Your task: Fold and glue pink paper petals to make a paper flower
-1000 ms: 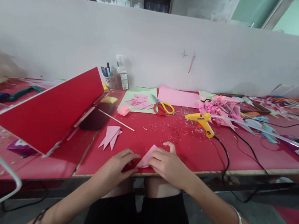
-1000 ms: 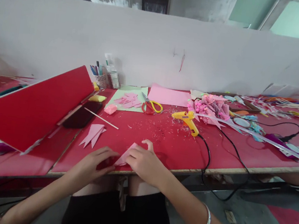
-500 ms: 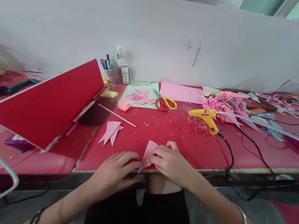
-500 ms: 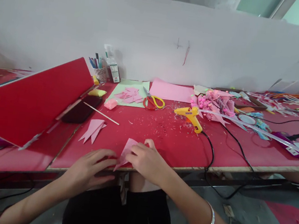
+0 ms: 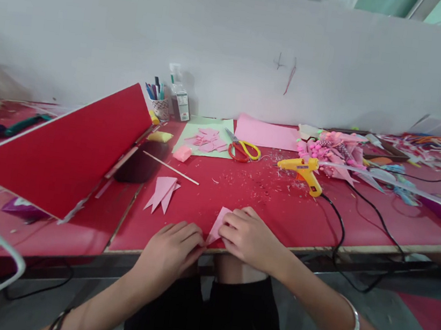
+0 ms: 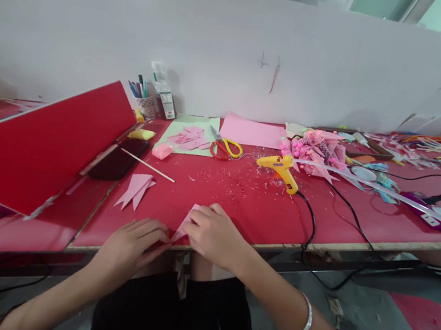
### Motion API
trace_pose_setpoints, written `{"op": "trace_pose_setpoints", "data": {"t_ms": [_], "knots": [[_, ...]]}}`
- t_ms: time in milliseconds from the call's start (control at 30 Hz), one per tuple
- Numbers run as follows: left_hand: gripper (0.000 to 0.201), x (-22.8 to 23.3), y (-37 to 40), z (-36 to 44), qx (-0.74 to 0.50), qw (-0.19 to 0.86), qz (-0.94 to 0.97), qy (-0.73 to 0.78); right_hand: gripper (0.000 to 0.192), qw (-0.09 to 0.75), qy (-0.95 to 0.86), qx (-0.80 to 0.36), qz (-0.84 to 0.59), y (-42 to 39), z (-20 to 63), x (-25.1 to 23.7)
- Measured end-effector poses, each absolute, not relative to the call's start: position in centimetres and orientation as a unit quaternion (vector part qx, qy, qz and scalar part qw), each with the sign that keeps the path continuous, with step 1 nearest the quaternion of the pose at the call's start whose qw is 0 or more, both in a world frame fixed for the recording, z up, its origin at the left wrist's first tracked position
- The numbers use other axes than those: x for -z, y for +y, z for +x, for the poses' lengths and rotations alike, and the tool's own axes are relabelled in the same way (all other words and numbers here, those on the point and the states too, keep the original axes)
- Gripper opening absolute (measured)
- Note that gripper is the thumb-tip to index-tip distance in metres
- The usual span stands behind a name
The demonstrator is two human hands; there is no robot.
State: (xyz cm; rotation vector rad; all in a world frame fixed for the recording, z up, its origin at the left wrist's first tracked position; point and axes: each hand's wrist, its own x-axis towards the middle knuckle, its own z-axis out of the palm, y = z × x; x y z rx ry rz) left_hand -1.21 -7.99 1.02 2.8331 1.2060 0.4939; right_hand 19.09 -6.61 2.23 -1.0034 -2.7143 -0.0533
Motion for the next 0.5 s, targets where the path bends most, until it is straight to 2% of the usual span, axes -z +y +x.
{"op": "trace_pose_setpoints", "data": {"t_ms": [100, 200, 333, 500], "knots": [[0.015, -1.3, -8.4, -0.8, -0.14, -0.034, 0.908, 0.393, 0.013, 0.125, -0.939, -0.003, -0.32, -6.6, 18.4, -2.4], [0.011, -1.2, -8.7, -0.6, -0.139, -0.048, 0.904, 0.401, 0.016, 0.124, -0.941, -0.002, -0.315, -6.5, 18.0, -2.1], [0.01, -0.9, -8.4, -0.5, -0.149, -0.003, 0.897, 0.417, 0.019, 0.135, -0.942, 0.026, -0.306, -6.4, 18.0, -1.3], [0.011, -1.0, -7.9, -0.3, -0.139, 0.05, 0.88, 0.452, 0.019, 0.155, -0.933, -0.002, -0.324, -6.5, 18.1, -0.9]]}}
